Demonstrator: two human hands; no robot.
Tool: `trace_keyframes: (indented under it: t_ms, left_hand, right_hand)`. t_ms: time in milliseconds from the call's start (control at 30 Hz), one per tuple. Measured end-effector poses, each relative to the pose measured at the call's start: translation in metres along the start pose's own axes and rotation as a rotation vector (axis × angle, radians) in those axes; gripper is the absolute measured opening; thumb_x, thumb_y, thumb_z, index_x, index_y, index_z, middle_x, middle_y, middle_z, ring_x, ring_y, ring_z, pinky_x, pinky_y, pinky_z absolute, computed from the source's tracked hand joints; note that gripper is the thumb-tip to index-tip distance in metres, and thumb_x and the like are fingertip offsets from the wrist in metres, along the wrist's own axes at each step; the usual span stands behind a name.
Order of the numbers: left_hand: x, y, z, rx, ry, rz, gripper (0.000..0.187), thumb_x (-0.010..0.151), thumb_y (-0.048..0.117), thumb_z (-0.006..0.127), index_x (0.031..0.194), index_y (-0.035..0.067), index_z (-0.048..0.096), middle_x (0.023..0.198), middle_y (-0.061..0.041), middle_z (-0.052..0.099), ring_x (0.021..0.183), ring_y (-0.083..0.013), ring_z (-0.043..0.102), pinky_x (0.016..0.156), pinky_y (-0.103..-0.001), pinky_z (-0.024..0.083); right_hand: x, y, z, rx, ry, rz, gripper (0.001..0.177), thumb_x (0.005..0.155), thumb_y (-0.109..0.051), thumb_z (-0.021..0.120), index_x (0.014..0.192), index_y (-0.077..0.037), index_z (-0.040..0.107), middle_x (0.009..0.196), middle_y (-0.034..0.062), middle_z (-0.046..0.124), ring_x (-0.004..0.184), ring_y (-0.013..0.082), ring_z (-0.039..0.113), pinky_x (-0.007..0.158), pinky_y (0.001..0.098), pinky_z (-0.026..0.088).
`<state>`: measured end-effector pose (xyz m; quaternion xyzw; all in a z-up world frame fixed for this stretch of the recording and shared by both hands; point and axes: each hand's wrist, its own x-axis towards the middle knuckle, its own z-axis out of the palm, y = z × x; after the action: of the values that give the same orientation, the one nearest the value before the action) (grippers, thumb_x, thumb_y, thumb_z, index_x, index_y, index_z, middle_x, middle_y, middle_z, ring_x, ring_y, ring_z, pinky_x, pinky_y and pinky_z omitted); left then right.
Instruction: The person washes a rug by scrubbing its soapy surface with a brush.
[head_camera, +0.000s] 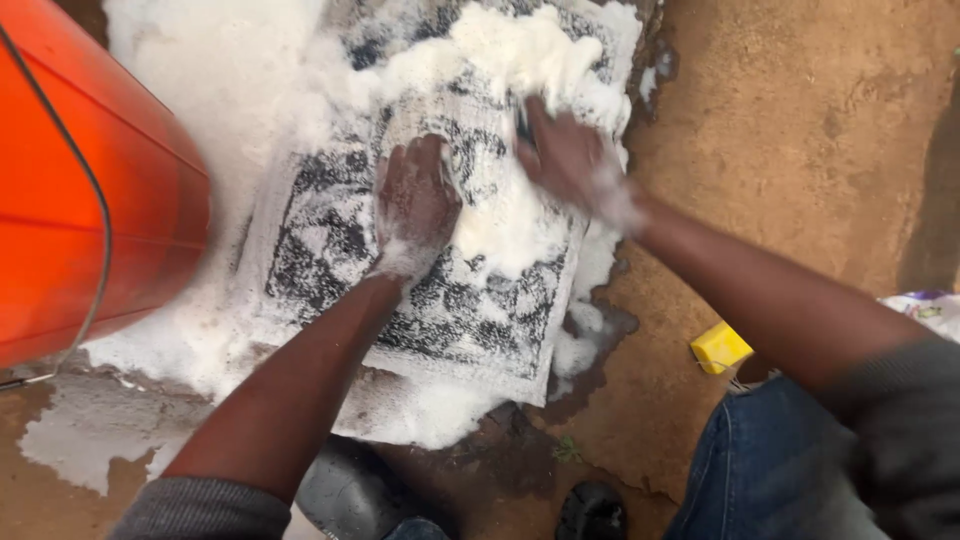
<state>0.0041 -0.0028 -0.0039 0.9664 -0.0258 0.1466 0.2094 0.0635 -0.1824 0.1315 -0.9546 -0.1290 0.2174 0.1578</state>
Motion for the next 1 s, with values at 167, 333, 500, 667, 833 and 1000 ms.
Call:
trace_keyframes:
  t_ms: [167,333,500,667,833,1000]
  left_hand:
    - [0.002,0.009,-0.02,-0.116,-0.135,-0.098,0.028,0.099,0.007,0.052,0.127,0.008,0.056,0.105,-0.013,0.066,0.094,-0.0243,0.061,0.085,-0.045,0.052]
    - [0.0,0.004,-0.006,-0.085,-0.038,-0.032,0.03,0.096,0.008,0.053,0.125,0.007,0.056,0.107,-0.014,0.067,0.094,-0.0239,0.062,0.084,-0.045,0.052]
    - [-0.003,0.005,-0.014,-0.146,-0.094,-0.073,0.025,0.099,0.005,0.053,0.124,0.008,0.057,0.104,-0.013,0.067,0.09,-0.0236,0.063,0.081,-0.044,0.052]
    - [0.001,0.003,-0.007,-0.148,-0.027,-0.043,0.022,0.098,0.007,0.054,0.119,0.009,0.06,0.103,-0.013,0.069,0.09,-0.0229,0.062,0.079,-0.043,0.052]
    - [-0.001,0.009,-0.009,-0.081,0.002,-0.015,0.021,0.099,0.009,0.054,0.12,0.007,0.06,0.101,-0.013,0.069,0.088,-0.0232,0.062,0.079,-0.043,0.052]
    - [0.004,0.011,-0.019,-0.153,-0.091,-0.097,0.019,0.103,0.008,0.051,0.12,0.01,0.061,0.101,-0.011,0.069,0.086,-0.0221,0.063,0.079,-0.042,0.051]
  right_hand:
    - [-0.04,0.014,0.012,-0.466,-0.197,-0.093,0.056,0.102,-0.038,0.046,0.145,-0.006,0.031,0.092,0.0252,0.059,0.044,0.0221,0.061,0.03,0.0348,0.052]
    - [0.008,0.037,-0.013,-0.251,-0.153,0.009,0.042,0.107,-0.035,0.045,0.139,-0.008,0.039,0.089,0.0191,0.062,0.045,0.0227,0.058,0.03,0.0342,0.05]
    - [0.034,0.063,0.003,-0.406,0.091,-0.01,0.037,0.111,-0.03,0.049,0.139,-0.005,0.041,0.077,0.0158,0.065,0.051,0.0228,0.055,0.037,0.0357,0.046]
    - [-0.043,0.042,0.014,-0.294,-0.112,0.002,0.04,0.105,-0.029,0.045,0.137,-0.005,0.041,0.079,0.0157,0.062,0.048,0.0214,0.058,0.035,0.0373,0.054]
    - [-0.036,0.053,-0.004,-0.26,-0.2,0.093,0.053,0.103,-0.037,0.044,0.144,-0.006,0.034,0.072,0.0158,0.059,0.045,0.0227,0.057,0.035,0.0392,0.053]
    - [0.034,0.093,-0.025,-0.307,0.068,0.067,0.048,0.109,-0.034,0.045,0.141,0.001,0.039,0.066,0.0123,0.06,0.048,0.0221,0.057,0.041,0.0395,0.053]
